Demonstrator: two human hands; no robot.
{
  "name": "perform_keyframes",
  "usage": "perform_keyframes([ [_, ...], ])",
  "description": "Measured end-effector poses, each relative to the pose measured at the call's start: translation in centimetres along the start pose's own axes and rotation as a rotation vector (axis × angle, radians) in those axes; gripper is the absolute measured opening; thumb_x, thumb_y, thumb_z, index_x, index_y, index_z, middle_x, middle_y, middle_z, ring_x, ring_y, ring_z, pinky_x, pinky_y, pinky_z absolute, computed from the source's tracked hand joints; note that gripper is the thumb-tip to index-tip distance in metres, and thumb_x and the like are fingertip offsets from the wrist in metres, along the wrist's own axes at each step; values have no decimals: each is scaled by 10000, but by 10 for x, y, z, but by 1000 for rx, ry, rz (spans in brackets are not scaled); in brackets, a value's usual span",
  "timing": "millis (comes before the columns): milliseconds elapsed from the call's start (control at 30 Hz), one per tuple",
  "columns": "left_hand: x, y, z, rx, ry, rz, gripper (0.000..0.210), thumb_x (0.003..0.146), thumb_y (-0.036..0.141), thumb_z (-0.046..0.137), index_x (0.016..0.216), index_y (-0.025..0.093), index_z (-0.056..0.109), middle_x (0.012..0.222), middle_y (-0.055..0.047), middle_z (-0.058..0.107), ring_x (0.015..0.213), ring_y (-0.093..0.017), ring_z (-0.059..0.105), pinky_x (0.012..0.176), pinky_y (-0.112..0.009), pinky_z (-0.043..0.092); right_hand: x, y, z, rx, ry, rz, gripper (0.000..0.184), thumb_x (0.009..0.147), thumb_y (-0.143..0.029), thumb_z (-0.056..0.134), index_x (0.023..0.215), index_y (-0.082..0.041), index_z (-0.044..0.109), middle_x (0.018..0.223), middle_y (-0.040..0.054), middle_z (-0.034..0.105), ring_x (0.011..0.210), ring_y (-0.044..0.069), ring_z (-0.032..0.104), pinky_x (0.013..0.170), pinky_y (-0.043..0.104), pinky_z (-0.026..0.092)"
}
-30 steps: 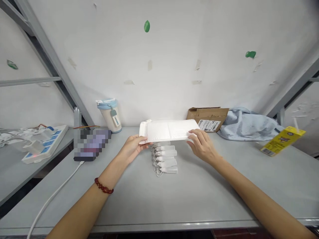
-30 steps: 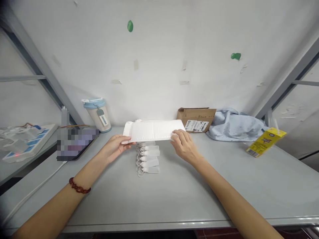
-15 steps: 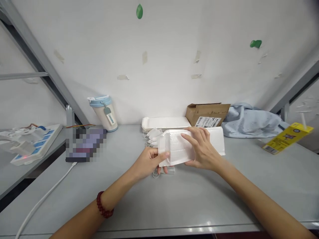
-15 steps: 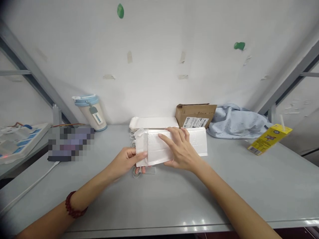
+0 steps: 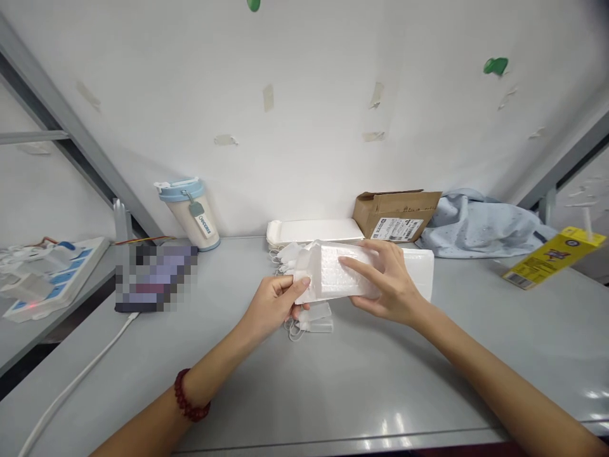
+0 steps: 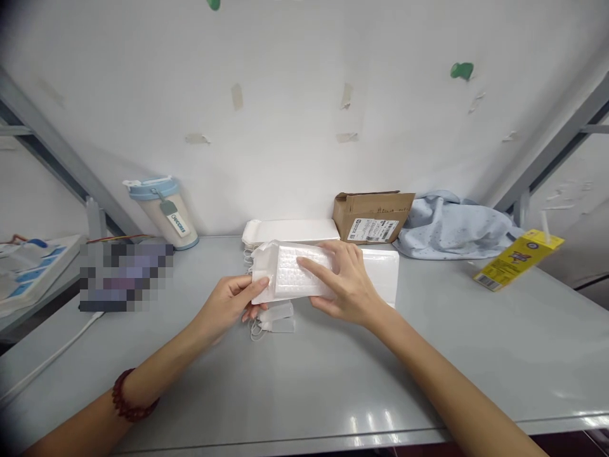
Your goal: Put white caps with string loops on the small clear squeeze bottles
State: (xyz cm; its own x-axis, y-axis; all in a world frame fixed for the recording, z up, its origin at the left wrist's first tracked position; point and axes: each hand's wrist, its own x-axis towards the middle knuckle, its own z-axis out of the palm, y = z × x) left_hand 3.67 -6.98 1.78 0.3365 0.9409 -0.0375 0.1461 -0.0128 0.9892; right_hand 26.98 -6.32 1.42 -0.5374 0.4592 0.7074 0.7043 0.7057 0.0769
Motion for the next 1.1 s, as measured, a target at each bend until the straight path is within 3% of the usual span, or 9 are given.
perform_keyframes([
  [133,1,1,-3,-9,15,21,376,807,448,516,607,134,566,552,-3,566,426,-65,433,399,-182,311,-2,4,2,41,10,9,484,754,-290,599,1223,-274,480,1150,107,403,1032,298,449,837,472,395],
  [200,4,1,-10,-13,81,46,383,811,457,497,627,133,585,564,-8,569,434,-69,434,400,-183,314,-4,8,4,54,21,56,452,770,-279,599,1209,-274,489,1129,107,435,1016,285,470,837,459,405],
  [300,15,-6,-29,30,292,77,322,795,427,508,784,137,648,591,2,559,457,-76,429,411,-182,308,-7,18,8,83,40,137,402,791,-246,590,1185,-269,509,1091,104,495,983,266,510,817,433,424],
  [433,33,-24,-58,321,559,142,250,748,333,522,827,135,653,735,-36,625,622,-134,532,523,-212,385,-9,27,13,112,47,233,357,806,-225,586,1156,-275,535,1060,84,561,960,246,550,798,404,437],
  [567,44,-37,-70,475,500,151,237,709,254,510,861,154,661,822,-46,655,674,-161,559,576,-240,410,-10,31,15,107,26,301,336,807,-248,591,1140,-269,550,1063,78,581,977,250,555,795,401,442],
  [833,45,-38,-61,541,333,187,300,721,212,448,920,167,668,944,-60,668,799,-184,594,702,-286,458,-12,33,18,81,-29,301,338,816,-256,569,1152,-259,535,1084,88,576,979,256,543,811,420,420],
  [1100,45,-37,-62,400,322,258,290,743,242,455,931,150,656,1083,-91,627,884,-197,606,766,-317,485,-13,33,19,47,-63,289,344,826,-272,544,1169,-271,519,1092,94,565,991,269,533,819,424,403],
])
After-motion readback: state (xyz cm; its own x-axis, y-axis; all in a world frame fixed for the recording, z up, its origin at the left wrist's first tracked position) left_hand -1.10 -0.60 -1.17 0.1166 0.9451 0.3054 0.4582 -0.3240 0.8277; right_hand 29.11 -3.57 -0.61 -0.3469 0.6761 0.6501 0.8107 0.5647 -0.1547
